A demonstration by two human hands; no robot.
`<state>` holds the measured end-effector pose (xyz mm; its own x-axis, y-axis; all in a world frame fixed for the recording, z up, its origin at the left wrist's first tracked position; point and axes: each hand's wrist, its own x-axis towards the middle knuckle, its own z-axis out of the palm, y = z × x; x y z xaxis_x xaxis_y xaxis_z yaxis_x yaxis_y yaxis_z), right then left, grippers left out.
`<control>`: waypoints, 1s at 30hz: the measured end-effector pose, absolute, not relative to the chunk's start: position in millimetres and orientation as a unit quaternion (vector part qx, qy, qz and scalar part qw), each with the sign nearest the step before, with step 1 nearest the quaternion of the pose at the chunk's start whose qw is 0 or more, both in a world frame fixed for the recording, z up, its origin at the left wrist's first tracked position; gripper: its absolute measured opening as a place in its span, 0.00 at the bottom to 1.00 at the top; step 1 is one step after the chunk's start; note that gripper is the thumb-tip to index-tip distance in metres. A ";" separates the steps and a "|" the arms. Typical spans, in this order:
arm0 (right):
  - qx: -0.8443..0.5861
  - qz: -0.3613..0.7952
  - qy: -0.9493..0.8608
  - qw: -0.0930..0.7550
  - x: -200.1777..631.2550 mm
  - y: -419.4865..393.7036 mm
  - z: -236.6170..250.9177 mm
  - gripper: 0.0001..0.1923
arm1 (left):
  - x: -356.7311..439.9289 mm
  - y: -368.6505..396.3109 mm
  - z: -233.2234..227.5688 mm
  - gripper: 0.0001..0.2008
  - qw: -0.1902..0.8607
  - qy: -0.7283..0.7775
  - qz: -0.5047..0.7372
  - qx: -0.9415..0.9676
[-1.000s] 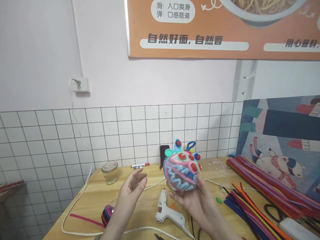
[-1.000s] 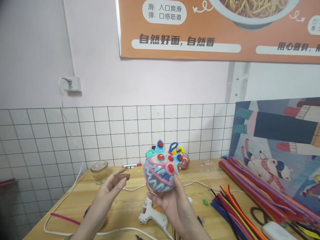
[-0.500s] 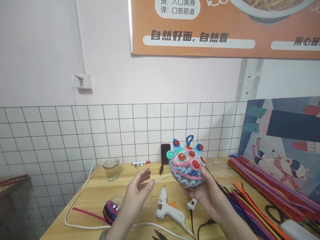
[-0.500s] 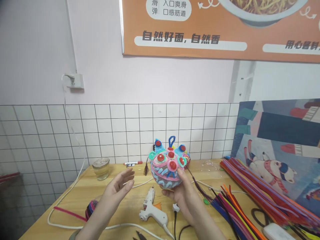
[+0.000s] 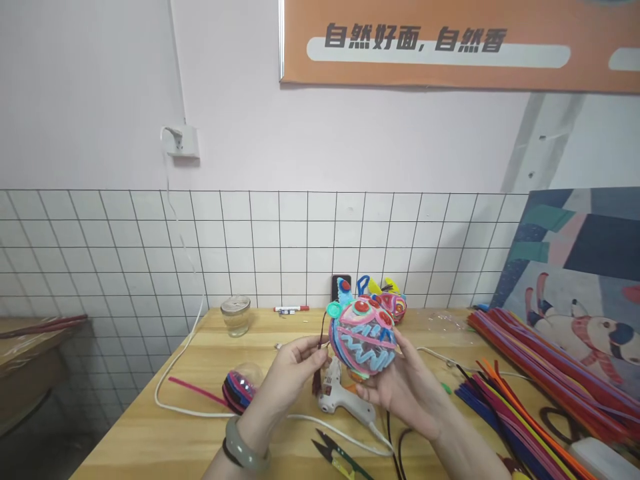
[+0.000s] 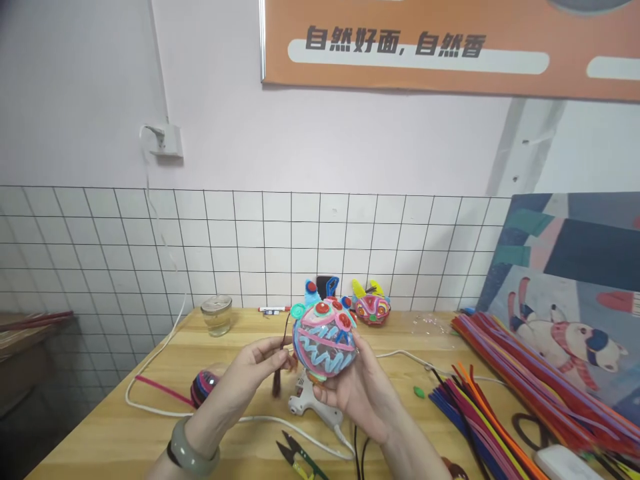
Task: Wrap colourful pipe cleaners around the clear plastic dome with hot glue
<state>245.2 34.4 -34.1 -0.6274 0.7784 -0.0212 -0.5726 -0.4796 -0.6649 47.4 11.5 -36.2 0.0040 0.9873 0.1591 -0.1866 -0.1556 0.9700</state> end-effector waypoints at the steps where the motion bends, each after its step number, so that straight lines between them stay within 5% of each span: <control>1: -0.165 0.843 -0.316 0.402 244.8 35.5 -35.0 0.21 | 46.7 13.3 -37.7 0.21 0.501 0.413 0.579 0.492; 10: -0.216 0.839 -0.303 0.397 243.2 46.5 -44.7 0.30 | 39.4 21.8 -44.5 0.09 0.433 0.441 0.601 0.507; 16: -0.241 0.819 -0.322 0.409 242.6 47.1 -44.3 0.31 | 42.5 18.8 -42.3 0.16 0.437 0.451 0.584 0.514; 23: -0.261 0.657 -0.413 0.573 227.4 32.9 -47.0 0.27 | 53.0 5.4 -38.9 0.41 0.448 0.442 0.569 0.529; 30: -0.322 0.458 -0.481 0.675 210.2 19.4 -62.6 0.46 | 67.0 -5.9 -32.1 0.27 0.429 0.431 0.566 0.556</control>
